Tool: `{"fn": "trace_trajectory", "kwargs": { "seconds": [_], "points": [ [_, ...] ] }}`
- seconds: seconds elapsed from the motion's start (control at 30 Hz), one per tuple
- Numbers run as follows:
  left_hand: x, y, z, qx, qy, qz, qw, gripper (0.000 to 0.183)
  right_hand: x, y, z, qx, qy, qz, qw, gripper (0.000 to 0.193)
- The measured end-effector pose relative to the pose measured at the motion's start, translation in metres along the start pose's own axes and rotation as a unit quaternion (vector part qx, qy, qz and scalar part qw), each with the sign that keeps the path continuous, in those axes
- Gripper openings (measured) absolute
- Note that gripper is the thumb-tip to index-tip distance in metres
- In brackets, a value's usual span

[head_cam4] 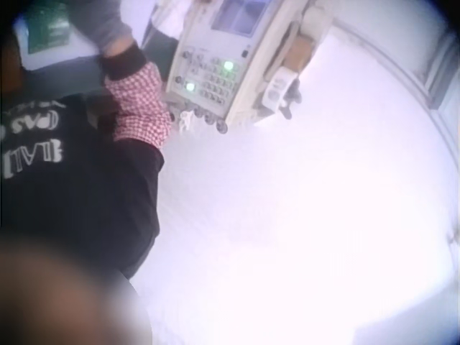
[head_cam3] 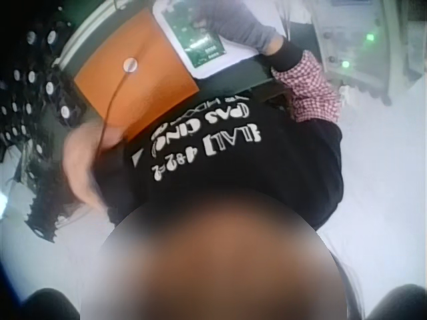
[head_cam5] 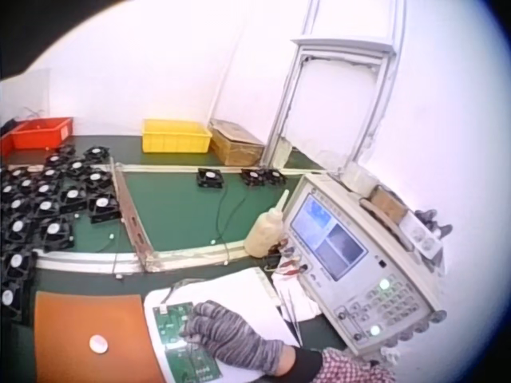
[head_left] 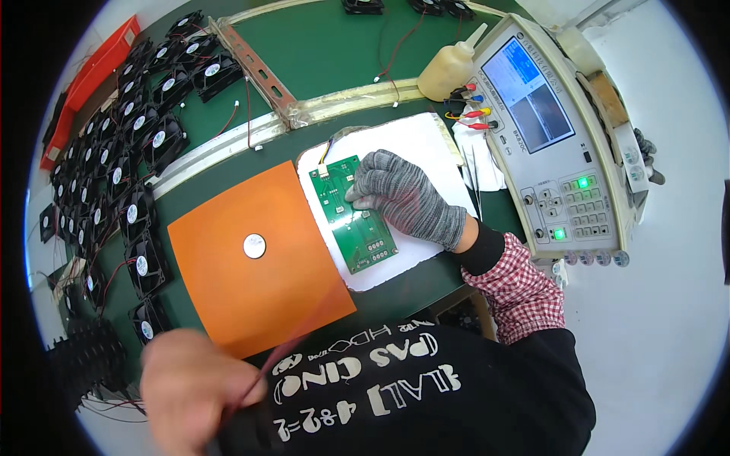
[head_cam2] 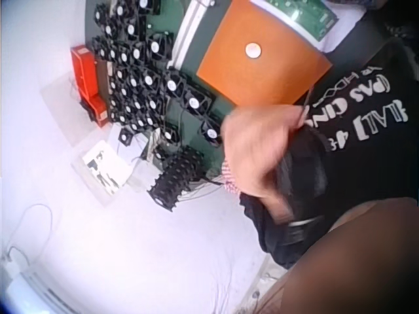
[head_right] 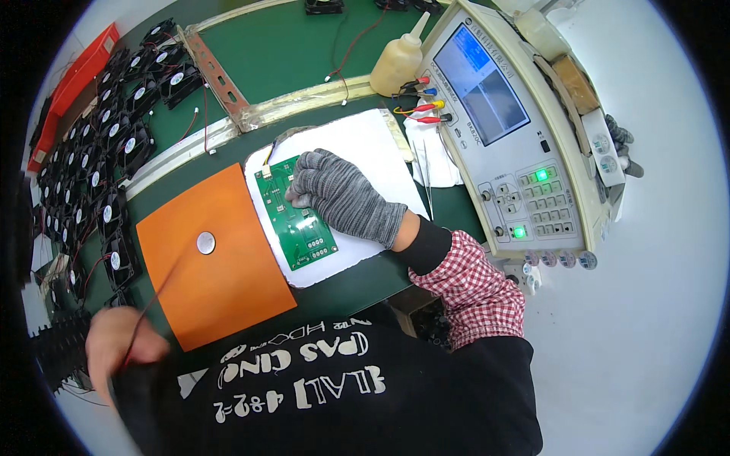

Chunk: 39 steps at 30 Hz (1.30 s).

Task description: The person repeatedly picks up small black cooling fans from a table and connects their wires to a green circuit board using red and black test leads. After each connection, the fan spins briefly, and the person then disconnects it and places it back on the table. This process is repeated for multiple fans throughout the clip.

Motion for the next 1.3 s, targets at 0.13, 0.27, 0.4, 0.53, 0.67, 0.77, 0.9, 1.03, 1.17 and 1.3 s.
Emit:
{"fn": "trace_trajectory", "kwargs": {
  "seconds": [0.13,0.27,0.4,0.53,0.67,0.77,0.9,1.03,1.17,1.3],
  "points": [
    [0.085,0.077,0.003,-0.414,-0.299,0.212,0.833,0.02,-0.001,0.003,-0.002,0.001,0.004,0.005,1.0,0.012],
    [0.087,0.09,-0.008,-0.25,-0.282,0.102,0.92,0.017,-0.001,0.003,-0.001,-0.037,0.001,0.007,0.999,0.012],
    [0.068,0.085,-0.033,0.509,-0.137,-0.078,0.847,0.019,-0.003,0.0,-0.002,-0.019,0.004,-0.007,1.0,0.011],
    [0.072,0.104,-0.039,0.835,0.146,-0.002,0.53,0.055,0.001,0.004,0.005,-0.054,-0.007,-0.004,0.998,0.013],
    [0.157,0.111,0.005,0.603,0.187,0.263,0.729,0.109,-0.004,0.003,0.003,-0.082,-0.029,-0.023,0.996,0.012],
    [0.217,0.111,0.063,0.536,0.202,0.226,0.788,0.067,-0.012,-0.004,-0.001,0.037,0.01,-0.073,0.997,0.011],
    [0.263,0.02,0.174,0.759,0.038,0.101,0.642,0.046,-0.008,-0.014,0.008,0.029,0.0,-0.129,0.991,0.02],
    [0.243,-0.037,0.209,0.8,-0.009,0.197,0.567,0.017,-0.008,-0.016,0.006,0.061,0.001,-0.128,0.99,0.034],
    [0.195,0.062,0.131,0.689,0.075,0.274,0.667,0.011,-0.014,-0.027,0.024,0.011,-0.055,-0.149,0.987,0.067],
    [0.096,0.136,0.048,0.544,0.212,0.411,0.7,0.017,-0.003,-0.011,0.084,0.103,-0.113,-0.018,0.988,0.103]
  ]
}}
Point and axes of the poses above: each hand's wrist, its own x-axis towards the middle knuckle, its own y-axis out of the palm, z = x × y, the point moved 5 cm from there along x, towards the middle knuckle, and after that the axes turned 12 degrees about z, right-handed, at the moved point
